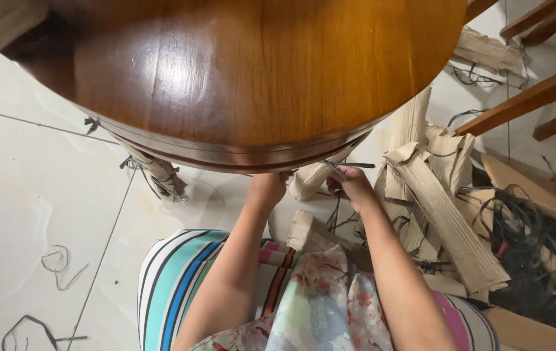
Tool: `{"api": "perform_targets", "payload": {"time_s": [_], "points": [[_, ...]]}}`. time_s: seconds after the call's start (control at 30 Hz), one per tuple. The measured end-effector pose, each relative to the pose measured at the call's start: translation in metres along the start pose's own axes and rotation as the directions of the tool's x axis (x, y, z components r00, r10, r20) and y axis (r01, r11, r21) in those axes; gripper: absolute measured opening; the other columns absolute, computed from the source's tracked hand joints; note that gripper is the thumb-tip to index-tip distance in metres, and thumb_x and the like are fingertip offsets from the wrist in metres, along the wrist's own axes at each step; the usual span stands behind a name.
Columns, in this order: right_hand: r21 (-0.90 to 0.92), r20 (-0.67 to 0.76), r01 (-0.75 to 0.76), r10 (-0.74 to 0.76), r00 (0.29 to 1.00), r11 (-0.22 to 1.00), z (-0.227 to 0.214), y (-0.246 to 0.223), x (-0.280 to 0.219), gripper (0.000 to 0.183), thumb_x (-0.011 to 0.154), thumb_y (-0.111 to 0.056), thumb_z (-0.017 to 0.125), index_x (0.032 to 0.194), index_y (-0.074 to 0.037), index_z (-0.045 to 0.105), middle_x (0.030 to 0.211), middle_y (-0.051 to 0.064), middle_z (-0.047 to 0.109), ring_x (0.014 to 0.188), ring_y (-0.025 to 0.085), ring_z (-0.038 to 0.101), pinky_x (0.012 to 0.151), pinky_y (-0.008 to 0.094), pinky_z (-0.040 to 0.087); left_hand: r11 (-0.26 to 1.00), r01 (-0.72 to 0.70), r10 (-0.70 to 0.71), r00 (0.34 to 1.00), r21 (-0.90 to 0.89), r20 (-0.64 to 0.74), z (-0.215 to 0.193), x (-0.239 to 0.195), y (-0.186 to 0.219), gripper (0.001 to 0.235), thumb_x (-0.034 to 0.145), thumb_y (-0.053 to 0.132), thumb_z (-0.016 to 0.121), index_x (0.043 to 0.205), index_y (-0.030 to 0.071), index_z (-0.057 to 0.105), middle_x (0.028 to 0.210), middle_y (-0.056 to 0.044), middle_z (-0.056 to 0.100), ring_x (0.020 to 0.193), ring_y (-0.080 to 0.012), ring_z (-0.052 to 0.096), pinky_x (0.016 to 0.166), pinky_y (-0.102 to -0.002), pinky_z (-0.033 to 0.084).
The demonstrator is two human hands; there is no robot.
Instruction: Wrapping wooden chair legs with protective cardboard and securing them with plastic ties.
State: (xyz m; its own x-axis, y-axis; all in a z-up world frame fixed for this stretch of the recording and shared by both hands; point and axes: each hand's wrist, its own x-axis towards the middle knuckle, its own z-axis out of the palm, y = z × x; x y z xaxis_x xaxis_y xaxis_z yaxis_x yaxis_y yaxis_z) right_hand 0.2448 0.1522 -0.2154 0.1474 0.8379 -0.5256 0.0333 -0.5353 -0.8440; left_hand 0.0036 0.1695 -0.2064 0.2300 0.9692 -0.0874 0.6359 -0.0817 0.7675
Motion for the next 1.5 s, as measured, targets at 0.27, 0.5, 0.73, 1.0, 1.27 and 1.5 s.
{"api": "perform_targets", "payload": {"time_s": [0.27,0.5,0.73,1.0,1.27,1.5], "points": [[-0.491,-0.091,0.263,-0.349,0.933,0.831,0.02,-0.059,-0.094,0.014,0.098,-0.018,0.07,0.089,-0.01,0.076,0.061,0.007,0.069,0.05,0.019,0.066,0.045,0.029,0.051,0.982,0.19,-0.188,0.967,0.004,0.171,-0.036,-0.034,0.001,0.02,0.104,0.017,0.049,0.109,0.014,0.068,0.099,-0.012,0.072,0.094,-0.0344,0.073,0.077,-0.044,0.058],[-0.741,-0.013,0.365,-0.556,0.831,0.564,0.031,-0.061,-0.16,0.01,0.096,-0.023,0.07,0.1,-0.017,0.078,0.076,0.007,0.078,0.075,0.028,0.077,0.063,0.04,0.06,0.878,-0.417,0.415,0.908,0.236,0.061,-0.029,-0.086,0.048,0.007,0.093,0.021,0.067,0.093,0.015,0.072,0.099,-0.007,0.067,0.099,-0.0314,0.07,0.081,-0.043,0.057],[-0.735,-0.004,0.504,-0.746,0.666,0.453,0.035,-0.005,-0.143,0.005,0.094,-0.018,0.076,0.091,-0.014,0.078,0.073,0.008,0.075,0.068,0.027,0.075,0.057,0.033,0.059,0.825,-0.565,0.565,0.825,0.014,-0.012,-0.02,-0.065,0.064,0.014,0.1,0.021,0.063,0.104,0.013,0.074,0.113,-0.004,0.071,0.114,-0.0273,0.067,0.105,-0.046,0.047],[-0.606,0.03,0.721,-0.897,0.442,0.335,0.051,-0.022,-0.149,0.01,0.091,-0.004,0.075,0.098,-0.011,0.077,0.08,0.006,0.075,0.064,0.024,0.072,0.052,0.033,0.057,0.815,-0.573,0.574,0.819,-0.086,-0.017,-0.002,-0.049,0.055,0.008,0.09,0.013,0.071,0.095,0.013,0.078,0.096,-0.004,0.077,0.097,-0.0273,0.072,0.081,-0.041,0.054],[-0.575,0.041,0.769,-0.929,0.368,0.279,0.044,-0.021,-0.131,0.025,0.092,-0.002,0.076,0.116,-0.004,0.067,0.106,0.01,0.068,0.081,0.026,0.07,0.061,0.034,0.057,0.881,-0.456,0.467,0.882,-0.125,0.069,-0.012,-0.047,0.06,0.027,0.098,0.017,0.063,0.125,0.017,0.064,0.085,-0.008,0.076,0.086,-0.032,0.075,0.081,-0.044,0.054],[-0.615,0.093,0.742,-0.911,0.403,0.266,0.038,-0.003,-0.118,0.015,0.088,0.007,0.074,0.088,-0.007,0.068,0.08,0.007,0.067,0.073,0.031,0.071,0.062,0.039,0.057,0.938,-0.283,0.295,0.955,-0.2,0.029,-0.023,-0.062,0.07,0.023,0.093,0.012,0.067,0.115,0.018,0.066,0.085,-0.007,0.079,0.085,-0.0331,0.076,0.078,-0.045,0.059]]}}
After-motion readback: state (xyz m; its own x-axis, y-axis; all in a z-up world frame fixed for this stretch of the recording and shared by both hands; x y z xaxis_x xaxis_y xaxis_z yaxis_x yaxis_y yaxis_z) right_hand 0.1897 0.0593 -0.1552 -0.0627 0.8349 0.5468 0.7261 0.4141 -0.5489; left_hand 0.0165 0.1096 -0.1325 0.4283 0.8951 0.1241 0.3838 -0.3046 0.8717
